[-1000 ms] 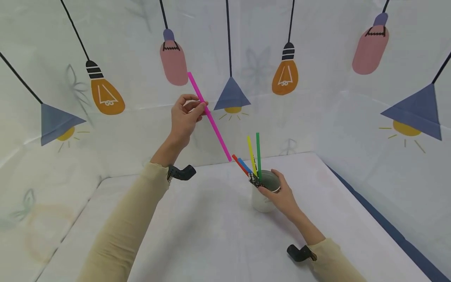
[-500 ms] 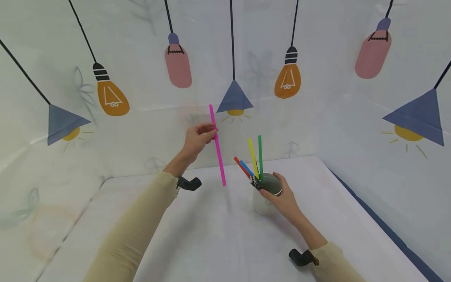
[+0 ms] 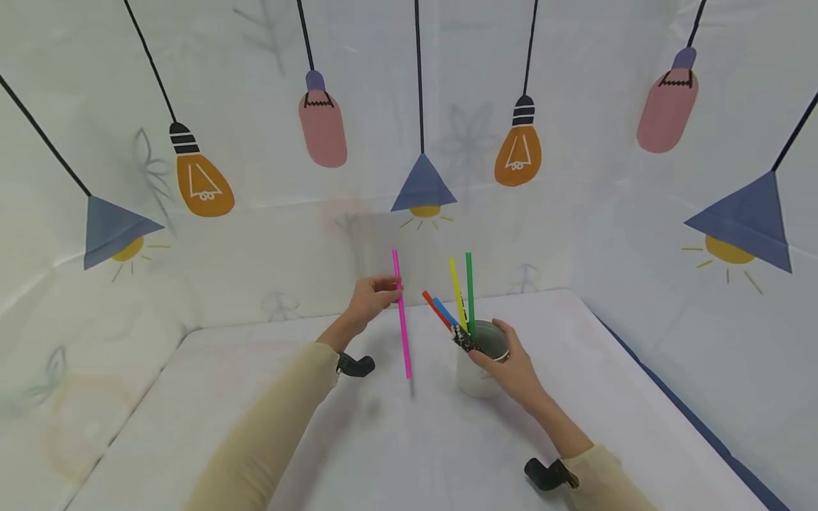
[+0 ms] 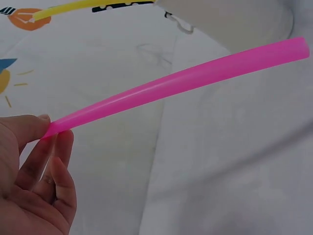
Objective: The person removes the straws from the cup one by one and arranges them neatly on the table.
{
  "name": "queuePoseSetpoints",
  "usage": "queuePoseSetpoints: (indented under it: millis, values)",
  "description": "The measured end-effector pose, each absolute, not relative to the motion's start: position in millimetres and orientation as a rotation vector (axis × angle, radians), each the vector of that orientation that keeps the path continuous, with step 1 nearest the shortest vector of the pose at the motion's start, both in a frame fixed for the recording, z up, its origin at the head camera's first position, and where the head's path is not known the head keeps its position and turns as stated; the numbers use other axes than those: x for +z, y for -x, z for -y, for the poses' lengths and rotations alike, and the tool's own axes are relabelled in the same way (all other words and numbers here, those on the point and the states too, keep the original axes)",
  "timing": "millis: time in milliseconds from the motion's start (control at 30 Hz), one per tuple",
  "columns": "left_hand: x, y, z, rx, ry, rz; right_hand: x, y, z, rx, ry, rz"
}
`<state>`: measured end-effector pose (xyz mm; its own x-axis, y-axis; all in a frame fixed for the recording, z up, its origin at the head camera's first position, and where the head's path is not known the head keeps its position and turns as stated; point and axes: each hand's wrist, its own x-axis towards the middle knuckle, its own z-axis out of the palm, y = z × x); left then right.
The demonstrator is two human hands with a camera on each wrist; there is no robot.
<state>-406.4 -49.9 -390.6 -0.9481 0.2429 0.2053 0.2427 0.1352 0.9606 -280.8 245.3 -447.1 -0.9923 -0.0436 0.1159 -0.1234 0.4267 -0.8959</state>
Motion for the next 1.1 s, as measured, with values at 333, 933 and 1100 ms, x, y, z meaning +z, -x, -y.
queuePoseSetpoints:
  millis: [333,933,1100]
  values:
    - [-444.0,401.3,39.0,1.924,-0.387,-2.318,-456.9,274.7,-240.7,1.648,-0.128,2.566]
    - [-478.4,403.3,23.0,1.813,-0.223,-2.316,-451.0,276.1,-243.0,1.605,-0.139,2.556]
    - [-478.8,406.0,20.0,1.770,-0.213,-2.361,-449.2,278.4,-242.2,1.605,-0.158,2.548]
